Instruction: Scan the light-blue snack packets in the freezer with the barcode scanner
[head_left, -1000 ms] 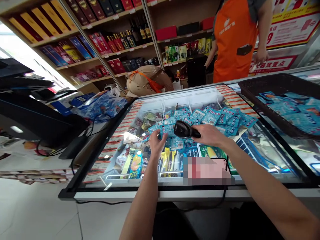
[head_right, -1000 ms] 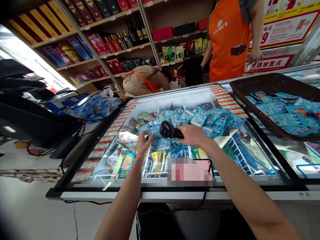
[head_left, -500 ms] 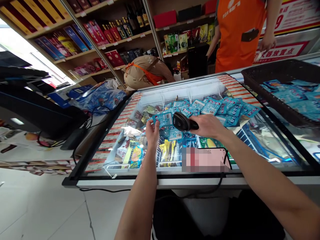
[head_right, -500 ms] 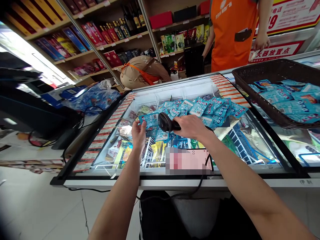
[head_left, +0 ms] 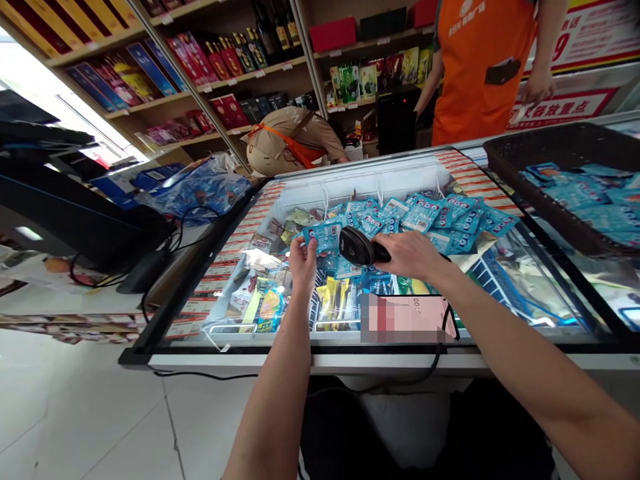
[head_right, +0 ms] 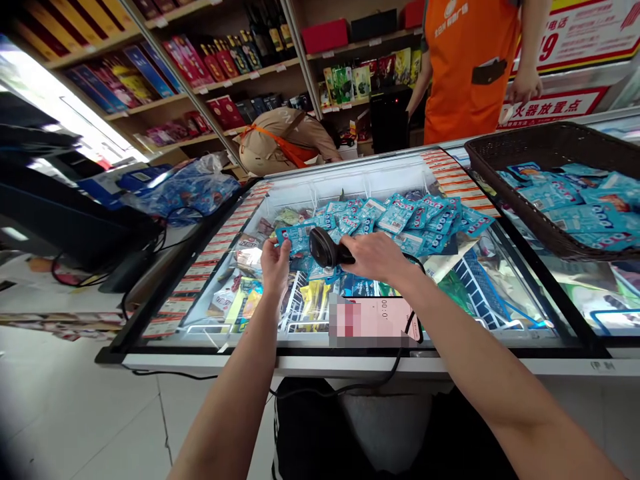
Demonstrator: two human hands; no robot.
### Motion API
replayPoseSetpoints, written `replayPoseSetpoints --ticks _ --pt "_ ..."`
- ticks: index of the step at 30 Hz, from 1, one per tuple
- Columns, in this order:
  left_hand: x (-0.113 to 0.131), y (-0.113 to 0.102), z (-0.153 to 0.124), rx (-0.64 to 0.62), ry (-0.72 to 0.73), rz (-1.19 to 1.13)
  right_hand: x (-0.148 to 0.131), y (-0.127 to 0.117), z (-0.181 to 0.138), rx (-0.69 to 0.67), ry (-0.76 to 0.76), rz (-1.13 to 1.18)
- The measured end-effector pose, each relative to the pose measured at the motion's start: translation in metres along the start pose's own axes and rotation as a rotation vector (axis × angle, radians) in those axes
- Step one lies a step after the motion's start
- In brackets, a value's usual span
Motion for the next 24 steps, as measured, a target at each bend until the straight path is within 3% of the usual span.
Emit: replayPoseSetpoints --ticks 12,24 --pt "-0.002 0.002 -0.001 -0.012 0.023 -0.014 -0.002 0.007 0.000 0.011 -0.009 -0.036" --pt "0.000 0.002 -0.001 0.053 0.035 -0.028 -0.003 0.010 0.001 0.029 -0.004 -0.030"
Point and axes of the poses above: each hand's wrist, its own z-axis towards the middle knuckle, its own y-axis out of the palm, x = y × z, the point moved 2 cm from there along z, towards the middle knuckle, and after that the axes turned 2 degrees about x, right-handed, at the moved point
